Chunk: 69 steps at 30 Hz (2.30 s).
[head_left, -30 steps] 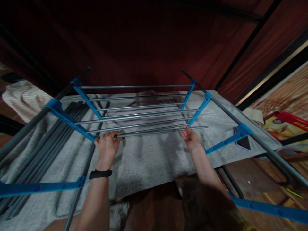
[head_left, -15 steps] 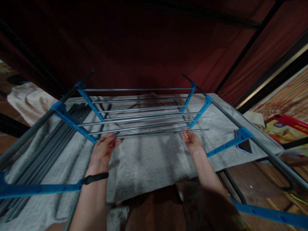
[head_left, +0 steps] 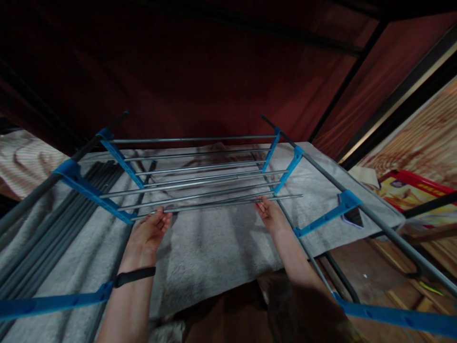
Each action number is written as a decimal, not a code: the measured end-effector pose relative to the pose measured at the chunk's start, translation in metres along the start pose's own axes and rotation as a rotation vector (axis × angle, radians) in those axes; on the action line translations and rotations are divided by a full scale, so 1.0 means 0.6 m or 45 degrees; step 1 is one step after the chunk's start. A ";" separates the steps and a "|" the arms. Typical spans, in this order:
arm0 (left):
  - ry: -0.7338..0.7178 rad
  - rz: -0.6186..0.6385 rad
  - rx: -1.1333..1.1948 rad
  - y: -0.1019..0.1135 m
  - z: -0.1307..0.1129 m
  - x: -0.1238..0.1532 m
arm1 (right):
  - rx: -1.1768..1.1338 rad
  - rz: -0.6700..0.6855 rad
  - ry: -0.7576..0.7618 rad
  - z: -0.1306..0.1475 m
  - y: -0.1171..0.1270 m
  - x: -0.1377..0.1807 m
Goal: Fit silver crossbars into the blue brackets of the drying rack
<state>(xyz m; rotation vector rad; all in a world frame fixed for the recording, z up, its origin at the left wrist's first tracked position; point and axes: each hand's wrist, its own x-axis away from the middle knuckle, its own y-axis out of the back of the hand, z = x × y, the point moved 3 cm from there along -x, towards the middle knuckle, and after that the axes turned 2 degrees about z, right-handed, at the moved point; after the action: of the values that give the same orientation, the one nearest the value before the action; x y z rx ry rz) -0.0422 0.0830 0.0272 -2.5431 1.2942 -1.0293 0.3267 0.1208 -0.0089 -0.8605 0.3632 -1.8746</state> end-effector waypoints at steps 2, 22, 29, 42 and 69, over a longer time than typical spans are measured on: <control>0.022 0.008 0.019 -0.004 0.003 0.002 | 0.000 0.019 -0.008 -0.009 -0.005 0.003; 0.127 0.171 0.032 -0.050 0.056 0.018 | -0.024 0.065 0.014 -0.034 -0.019 0.011; 0.167 0.220 0.001 -0.066 0.074 0.031 | -0.018 0.109 -0.008 -0.045 -0.028 0.018; 0.210 0.278 0.051 -0.071 0.094 0.027 | 0.009 0.119 -0.058 -0.064 -0.043 0.023; -0.107 0.142 0.109 -0.054 0.079 0.018 | 0.028 0.118 -0.043 -0.055 -0.032 0.017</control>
<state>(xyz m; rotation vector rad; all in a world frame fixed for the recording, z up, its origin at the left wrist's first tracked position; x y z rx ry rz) 0.0130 0.0858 0.0088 -2.3948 1.3228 -0.9255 0.2885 0.1162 -0.0165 -0.8457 0.3553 -1.7738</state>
